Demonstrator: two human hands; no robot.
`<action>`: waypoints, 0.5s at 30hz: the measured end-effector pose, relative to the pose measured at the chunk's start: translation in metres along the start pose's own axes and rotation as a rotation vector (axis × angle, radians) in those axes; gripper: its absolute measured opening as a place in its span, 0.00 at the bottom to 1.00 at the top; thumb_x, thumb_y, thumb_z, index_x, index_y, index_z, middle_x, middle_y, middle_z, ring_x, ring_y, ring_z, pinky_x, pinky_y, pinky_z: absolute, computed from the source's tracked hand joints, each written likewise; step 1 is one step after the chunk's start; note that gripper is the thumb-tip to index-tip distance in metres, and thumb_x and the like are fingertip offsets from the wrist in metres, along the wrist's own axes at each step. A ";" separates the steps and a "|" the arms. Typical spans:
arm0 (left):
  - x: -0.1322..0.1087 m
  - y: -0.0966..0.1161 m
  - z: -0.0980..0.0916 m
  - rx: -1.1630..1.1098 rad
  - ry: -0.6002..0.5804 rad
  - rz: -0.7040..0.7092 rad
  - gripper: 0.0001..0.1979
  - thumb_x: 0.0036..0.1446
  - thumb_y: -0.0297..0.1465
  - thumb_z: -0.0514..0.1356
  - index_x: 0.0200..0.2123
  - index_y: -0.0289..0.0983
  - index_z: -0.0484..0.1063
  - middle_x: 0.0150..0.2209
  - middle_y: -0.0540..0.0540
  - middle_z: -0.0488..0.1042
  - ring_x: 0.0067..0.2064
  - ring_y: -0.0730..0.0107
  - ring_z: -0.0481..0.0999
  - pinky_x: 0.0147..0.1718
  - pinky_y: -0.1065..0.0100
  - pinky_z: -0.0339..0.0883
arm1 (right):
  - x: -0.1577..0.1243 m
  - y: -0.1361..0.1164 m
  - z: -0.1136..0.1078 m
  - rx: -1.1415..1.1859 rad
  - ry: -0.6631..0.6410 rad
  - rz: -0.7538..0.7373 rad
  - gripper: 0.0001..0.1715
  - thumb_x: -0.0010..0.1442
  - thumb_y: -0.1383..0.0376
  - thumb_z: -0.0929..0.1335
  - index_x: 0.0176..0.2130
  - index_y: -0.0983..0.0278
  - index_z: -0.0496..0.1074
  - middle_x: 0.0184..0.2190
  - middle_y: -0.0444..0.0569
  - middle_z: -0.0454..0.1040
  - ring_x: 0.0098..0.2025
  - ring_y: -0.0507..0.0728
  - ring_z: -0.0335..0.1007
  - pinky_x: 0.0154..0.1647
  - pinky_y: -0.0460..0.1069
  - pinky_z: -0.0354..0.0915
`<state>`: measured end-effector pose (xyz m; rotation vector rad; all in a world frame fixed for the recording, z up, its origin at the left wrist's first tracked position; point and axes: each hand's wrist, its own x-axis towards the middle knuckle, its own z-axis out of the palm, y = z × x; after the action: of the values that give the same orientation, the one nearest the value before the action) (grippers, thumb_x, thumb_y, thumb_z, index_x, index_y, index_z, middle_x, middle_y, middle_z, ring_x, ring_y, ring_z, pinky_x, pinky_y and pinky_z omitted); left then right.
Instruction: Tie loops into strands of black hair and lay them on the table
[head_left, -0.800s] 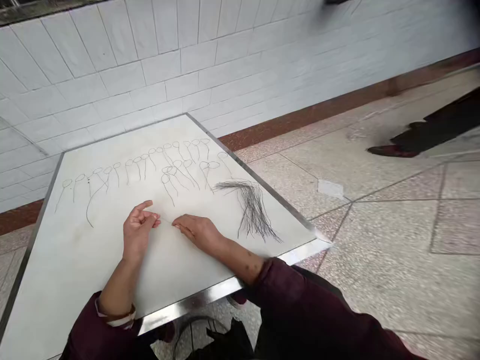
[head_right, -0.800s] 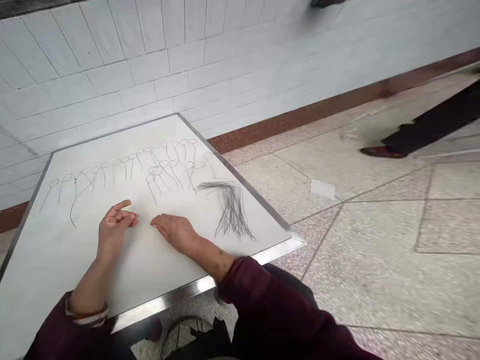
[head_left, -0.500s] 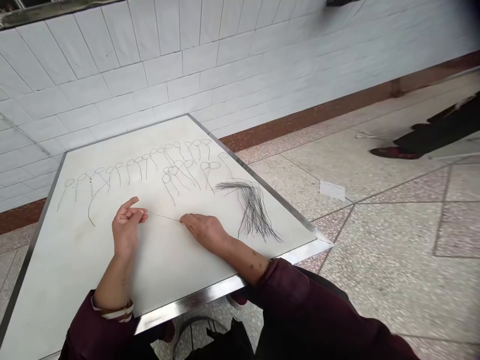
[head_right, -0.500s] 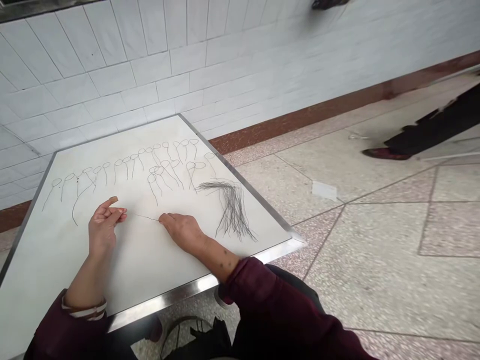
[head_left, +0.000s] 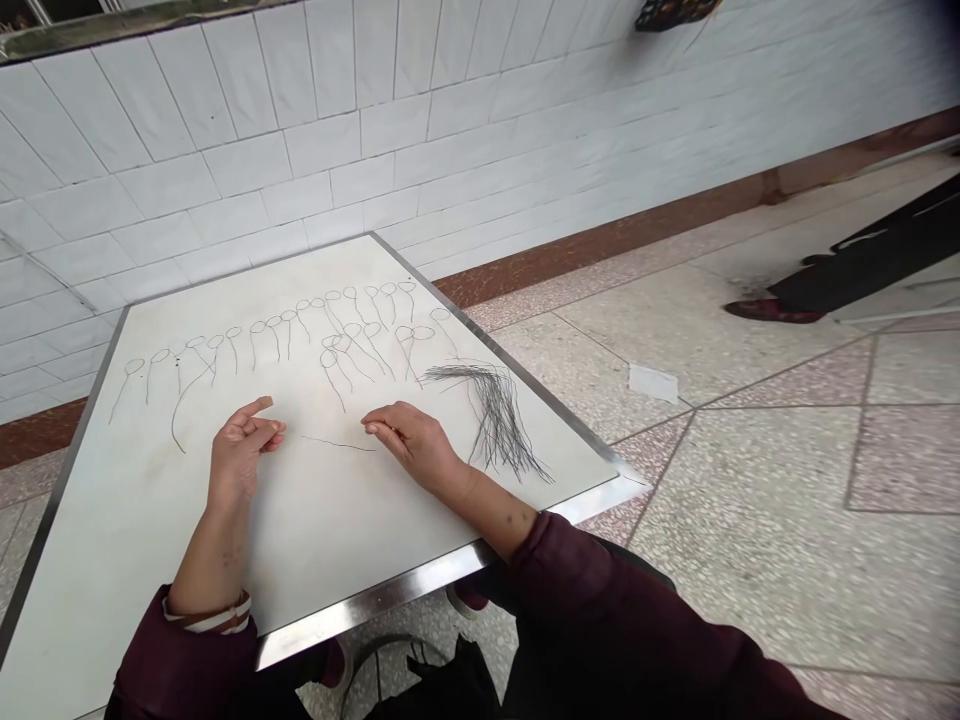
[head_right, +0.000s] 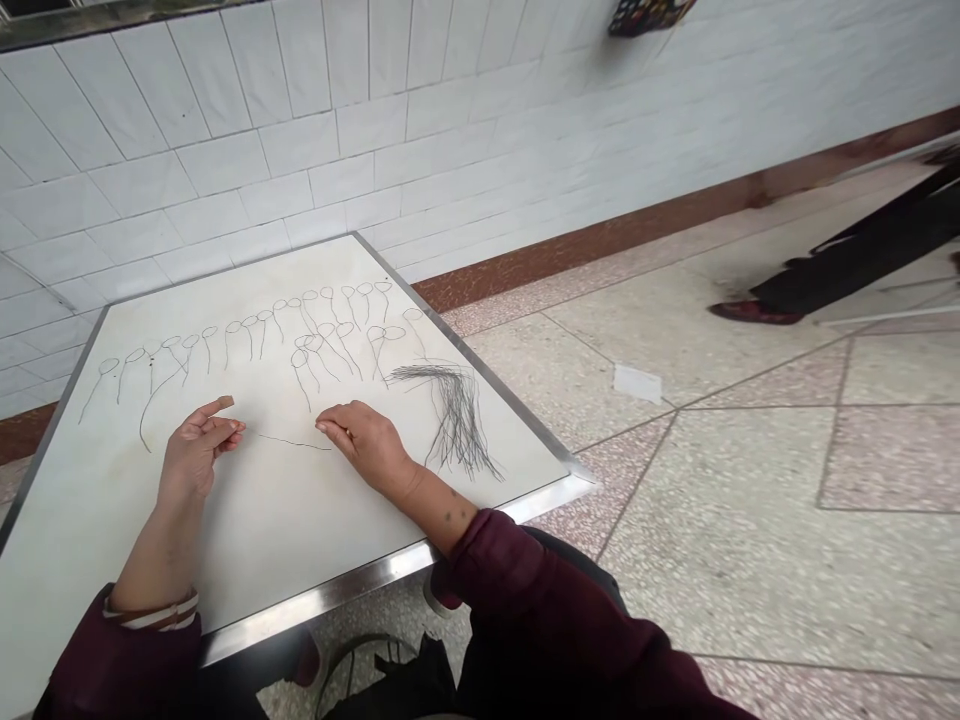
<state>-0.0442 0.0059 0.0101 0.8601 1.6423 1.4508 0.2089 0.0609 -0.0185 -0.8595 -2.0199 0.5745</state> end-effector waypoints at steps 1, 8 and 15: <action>-0.001 -0.001 0.002 0.016 -0.020 -0.004 0.26 0.43 0.33 0.68 0.49 0.34 0.74 0.29 0.46 0.77 0.30 0.69 0.74 0.33 0.65 0.67 | 0.002 0.000 0.002 0.001 -0.002 0.006 0.12 0.67 0.60 0.63 0.38 0.61 0.75 0.32 0.46 0.77 0.35 0.53 0.69 0.37 0.47 0.66; -0.008 -0.003 0.015 0.055 -0.081 -0.003 0.23 0.45 0.33 0.67 0.47 0.36 0.74 0.29 0.47 0.75 0.30 0.69 0.74 0.33 0.66 0.66 | 0.001 0.001 0.029 -0.203 -0.229 -0.106 0.12 0.63 0.57 0.67 0.41 0.62 0.75 0.28 0.46 0.77 0.36 0.54 0.70 0.31 0.46 0.62; -0.012 -0.005 0.021 0.030 -0.059 0.002 0.22 0.46 0.35 0.67 0.47 0.36 0.74 0.30 0.47 0.76 0.32 0.68 0.75 0.34 0.67 0.67 | -0.007 -0.003 0.044 -0.457 -0.273 -0.219 0.14 0.69 0.65 0.60 0.39 0.64 0.73 0.27 0.46 0.74 0.32 0.53 0.66 0.27 0.47 0.55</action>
<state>-0.0203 0.0046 0.0055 0.9137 1.6234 1.3921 0.1741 0.0498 -0.0435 -0.8373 -2.5111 0.1065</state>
